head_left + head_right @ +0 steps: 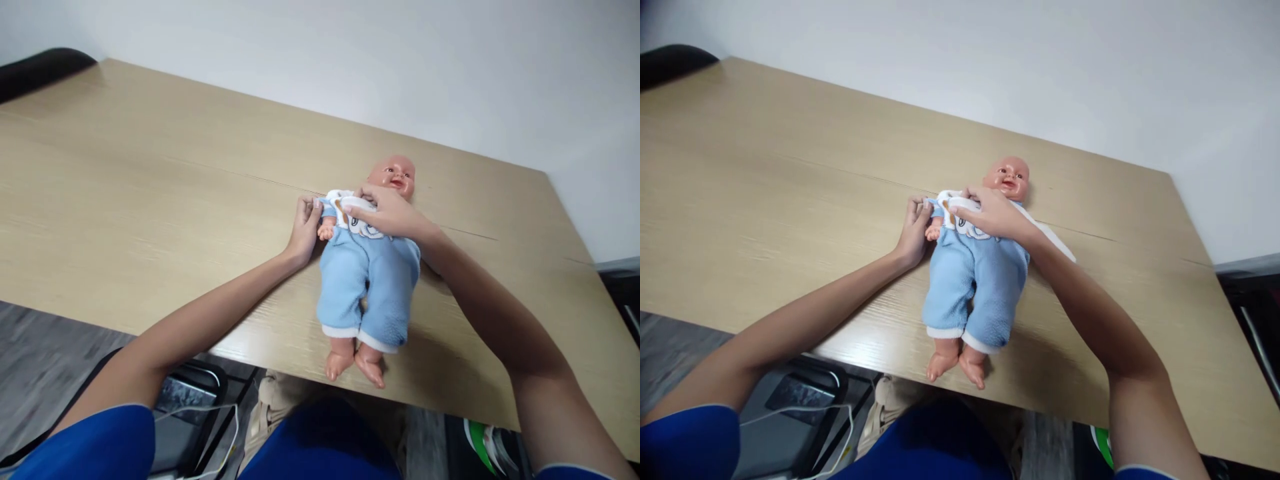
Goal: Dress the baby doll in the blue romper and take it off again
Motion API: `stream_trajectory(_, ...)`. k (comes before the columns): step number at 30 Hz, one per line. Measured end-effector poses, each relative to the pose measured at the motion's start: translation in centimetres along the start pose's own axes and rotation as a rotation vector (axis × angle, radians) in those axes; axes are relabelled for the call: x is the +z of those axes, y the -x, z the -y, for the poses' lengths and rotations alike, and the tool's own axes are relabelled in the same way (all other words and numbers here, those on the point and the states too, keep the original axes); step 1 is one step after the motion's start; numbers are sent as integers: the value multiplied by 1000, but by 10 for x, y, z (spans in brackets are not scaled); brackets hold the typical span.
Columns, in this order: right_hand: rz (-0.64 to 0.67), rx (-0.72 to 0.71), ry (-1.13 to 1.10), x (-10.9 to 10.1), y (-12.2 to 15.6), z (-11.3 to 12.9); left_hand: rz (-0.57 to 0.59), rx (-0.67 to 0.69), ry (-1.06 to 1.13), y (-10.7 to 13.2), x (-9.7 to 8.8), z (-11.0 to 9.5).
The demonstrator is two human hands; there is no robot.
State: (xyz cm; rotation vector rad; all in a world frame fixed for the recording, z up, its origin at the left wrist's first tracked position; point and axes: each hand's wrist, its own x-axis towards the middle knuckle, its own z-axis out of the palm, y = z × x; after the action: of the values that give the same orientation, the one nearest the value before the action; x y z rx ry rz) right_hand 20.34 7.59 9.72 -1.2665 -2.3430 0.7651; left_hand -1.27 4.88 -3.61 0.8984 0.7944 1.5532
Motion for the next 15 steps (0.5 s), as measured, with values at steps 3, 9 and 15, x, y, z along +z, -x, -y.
stream_trajectory(3,-150,-27,-109,14,-2,-14,-12,-118,44,-16,2,8)
stream_trajectory(9,-182,-30,-446,25,-3,-34,95,-107,-176,-34,-2,-6)
stream_trajectory(15,-175,-17,-667,26,-1,-43,199,-166,-259,-63,5,-7)
